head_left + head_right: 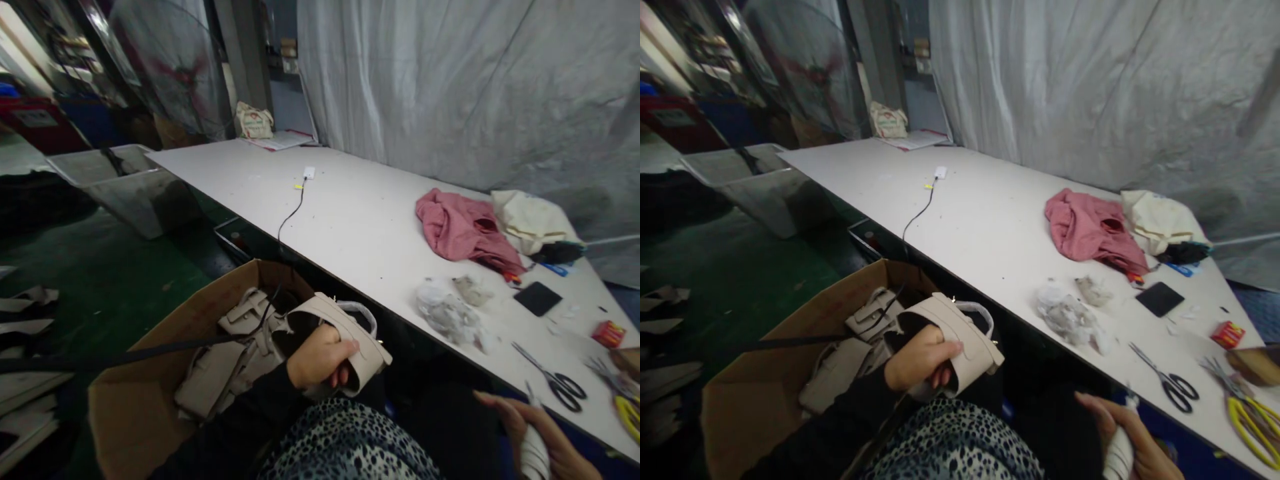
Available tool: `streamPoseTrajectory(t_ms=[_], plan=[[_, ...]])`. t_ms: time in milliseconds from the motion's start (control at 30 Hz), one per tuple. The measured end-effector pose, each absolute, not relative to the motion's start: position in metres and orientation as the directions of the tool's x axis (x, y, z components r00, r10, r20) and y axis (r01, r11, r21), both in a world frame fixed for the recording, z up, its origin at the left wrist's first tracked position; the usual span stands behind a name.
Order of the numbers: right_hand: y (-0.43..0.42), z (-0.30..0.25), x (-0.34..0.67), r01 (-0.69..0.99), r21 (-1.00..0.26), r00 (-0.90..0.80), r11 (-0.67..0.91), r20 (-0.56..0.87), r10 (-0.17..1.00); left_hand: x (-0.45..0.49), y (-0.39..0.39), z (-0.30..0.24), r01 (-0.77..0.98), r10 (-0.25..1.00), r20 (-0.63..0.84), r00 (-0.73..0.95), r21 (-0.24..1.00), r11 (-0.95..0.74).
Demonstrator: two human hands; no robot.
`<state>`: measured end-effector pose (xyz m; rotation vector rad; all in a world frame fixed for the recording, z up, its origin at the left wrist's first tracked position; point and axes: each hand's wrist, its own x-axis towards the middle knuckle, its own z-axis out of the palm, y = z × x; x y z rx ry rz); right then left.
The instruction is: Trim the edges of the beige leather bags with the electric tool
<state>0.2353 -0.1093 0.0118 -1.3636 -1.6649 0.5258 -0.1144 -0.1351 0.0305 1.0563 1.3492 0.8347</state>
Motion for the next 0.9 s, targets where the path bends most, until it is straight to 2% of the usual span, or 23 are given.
streamPoseTrajectory(t_ms=[33, 100, 200, 333, 500, 667, 900], plan=[[-0.106, 0.015, 0.229, 0.557, -0.763, -0.062, 0.328, 0.355, 0.933, -0.105, -0.132, 0.030, 0.306, 0.949, -0.304, 0.081, 0.914, 0.267], [-0.096, 0.026, 0.211, 0.525, -0.763, -0.160, 0.378, 0.347, 0.924, -0.086, -0.124, 0.030, 0.626, 0.969, -0.216, 0.117, 0.774, 0.097], [-0.075, 0.048, 0.174, 0.402, -0.796, -0.367, 0.452, 0.312, 0.876, -0.059, -0.115, 0.026, 0.812, 0.958, -0.204, 0.201, 0.582, -0.046], [-0.041, 0.056, 0.130, 0.312, -0.750, -0.565, 0.583, 0.347, 0.749, -0.033, -0.106, 0.015, 0.815, 0.913, -0.232, 0.334, 0.558, -0.156], [-0.007, 0.044, 0.101, 0.487, -0.483, -0.717, 0.727, 0.254, 0.649, -0.017, -0.092, 0.004, 0.803, 0.908, -0.201, 0.367, 0.560, -0.201], [0.009, 0.038, 0.084, 0.503, -0.229, -0.828, 0.834, 0.150, 0.540, -0.012, -0.086, -0.004, 0.780, 0.892, -0.203, 0.404, 0.587, -0.219], [0.024, 0.020, 0.073, 0.518, -0.284, -0.831, 0.807, 0.055, 0.553, -0.010, -0.086, -0.008, 0.791, 0.902, -0.214, 0.376, 0.582, -0.192]])
